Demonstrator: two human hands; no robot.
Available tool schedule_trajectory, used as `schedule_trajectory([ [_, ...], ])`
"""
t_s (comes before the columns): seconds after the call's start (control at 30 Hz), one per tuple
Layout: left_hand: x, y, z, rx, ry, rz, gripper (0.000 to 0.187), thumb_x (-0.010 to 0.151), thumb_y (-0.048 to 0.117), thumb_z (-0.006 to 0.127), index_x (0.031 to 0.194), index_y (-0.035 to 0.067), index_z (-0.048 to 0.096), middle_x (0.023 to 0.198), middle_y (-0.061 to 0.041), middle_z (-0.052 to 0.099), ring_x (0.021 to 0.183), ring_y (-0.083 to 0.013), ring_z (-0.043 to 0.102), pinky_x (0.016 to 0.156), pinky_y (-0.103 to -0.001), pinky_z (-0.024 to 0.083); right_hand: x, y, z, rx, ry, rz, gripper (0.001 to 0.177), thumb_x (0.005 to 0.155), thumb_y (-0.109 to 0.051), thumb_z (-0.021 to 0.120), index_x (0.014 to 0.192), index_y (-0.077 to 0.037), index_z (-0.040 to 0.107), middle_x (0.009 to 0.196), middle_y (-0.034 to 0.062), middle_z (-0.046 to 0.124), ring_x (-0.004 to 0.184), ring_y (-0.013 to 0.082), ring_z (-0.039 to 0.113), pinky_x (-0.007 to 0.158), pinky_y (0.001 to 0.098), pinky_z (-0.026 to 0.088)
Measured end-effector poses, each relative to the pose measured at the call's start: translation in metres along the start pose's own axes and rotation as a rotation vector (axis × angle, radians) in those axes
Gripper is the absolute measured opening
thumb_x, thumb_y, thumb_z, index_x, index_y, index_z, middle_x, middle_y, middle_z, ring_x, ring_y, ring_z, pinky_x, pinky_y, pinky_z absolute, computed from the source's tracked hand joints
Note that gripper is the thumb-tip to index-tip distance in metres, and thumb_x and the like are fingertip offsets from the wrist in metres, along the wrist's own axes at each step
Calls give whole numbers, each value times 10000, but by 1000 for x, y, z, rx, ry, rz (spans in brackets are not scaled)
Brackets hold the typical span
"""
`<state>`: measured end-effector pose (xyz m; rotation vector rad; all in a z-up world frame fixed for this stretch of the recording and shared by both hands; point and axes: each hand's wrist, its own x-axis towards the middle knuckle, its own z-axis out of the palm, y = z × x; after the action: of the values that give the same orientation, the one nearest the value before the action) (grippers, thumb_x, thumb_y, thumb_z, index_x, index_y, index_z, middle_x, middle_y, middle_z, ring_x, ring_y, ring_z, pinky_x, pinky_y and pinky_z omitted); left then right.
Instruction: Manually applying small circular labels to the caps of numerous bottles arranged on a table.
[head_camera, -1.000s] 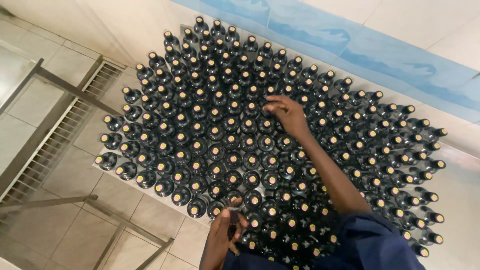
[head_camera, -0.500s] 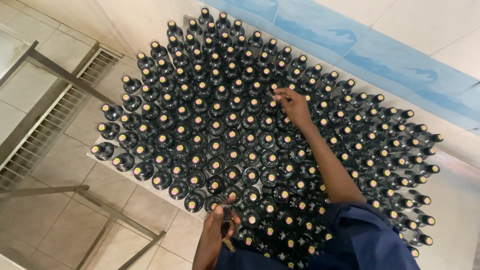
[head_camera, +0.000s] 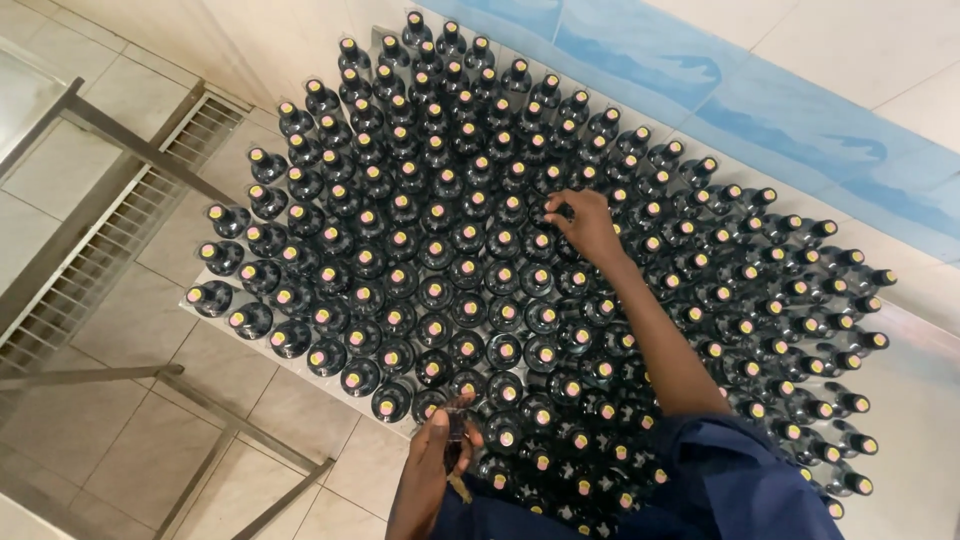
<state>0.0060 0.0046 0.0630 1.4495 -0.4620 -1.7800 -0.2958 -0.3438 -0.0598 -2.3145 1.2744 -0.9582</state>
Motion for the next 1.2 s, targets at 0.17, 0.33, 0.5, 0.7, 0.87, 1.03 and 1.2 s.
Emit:
schedule_trajectory([
  [0.17, -7, 11, 6, -7, -15, -52, 688, 1072, 518, 380, 1475, 51, 683, 895, -116, 756, 645, -163, 523, 634, -304, 414, 2, -15, -6, -59, -218, 276, 357, 1032, -206, 790, 1293, -110, 568, 1349, 108, 697, 1204, 360, 687, 1258, 609, 285],
  [0.33, 8, -17, -2, -43, -89, 106, 662, 1096, 514, 393, 1447, 29, 678, 867, -75, 759, 588, -92, 554, 534, -246, 392, -19, -123, -40, -13, -261, 209, 375, 1057, -227, 773, 1374, -89, 626, 988, 88, 620, 911, 291, 661, 1034, 522, 457],
  [0.5, 15, -14, 9, -56, -206, 144, 639, 1125, 520, 360, 1427, 38, 652, 886, -80, 738, 584, -75, 499, 558, -254, 381, -76, -242, -51, 404, -738, 346, 448, 885, -420, 843, 1291, -246, 763, 1237, 14, 737, 1094, 176, 701, 957, 358, 581],
  [0.7, 14, -13, 20, 14, -337, 119, 587, 1109, 584, 399, 1049, 90, 712, 924, -82, 760, 593, -83, 516, 571, -247, 395, -119, -258, -45, 529, -604, 302, 273, 964, -311, 821, 1225, -232, 800, 973, -15, 772, 1001, 189, 712, 892, 389, 575],
  [0.87, 18, -23, 13, -40, -301, 80, 724, 1087, 526, 419, 1527, -11, 624, 896, -75, 750, 601, -73, 533, 532, -237, 417, -100, -238, -68, 618, -370, 615, 267, 837, -249, 924, 1076, -145, 865, 904, 20, 866, 915, 170, 827, 1003, 401, 645],
  [1.03, 14, -17, 8, 6, -205, 99, 703, 1084, 509, 405, 1483, 3, 684, 858, -107, 745, 569, -109, 518, 554, -265, 407, -53, -151, -67, 499, 38, 752, 129, 915, -178, 858, 1030, -134, 819, 1122, 50, 853, 935, 157, 840, 954, 354, 697],
  [1.2, 12, -21, 1, 5, -155, 98, 759, 1055, 549, 421, 1476, -26, 685, 841, -97, 754, 552, -97, 533, 535, -283, 408, -22, -51, -56, 386, 328, 571, 234, 956, -137, 874, 1184, -114, 824, 954, 42, 852, 826, 149, 825, 1029, 429, 666],
])
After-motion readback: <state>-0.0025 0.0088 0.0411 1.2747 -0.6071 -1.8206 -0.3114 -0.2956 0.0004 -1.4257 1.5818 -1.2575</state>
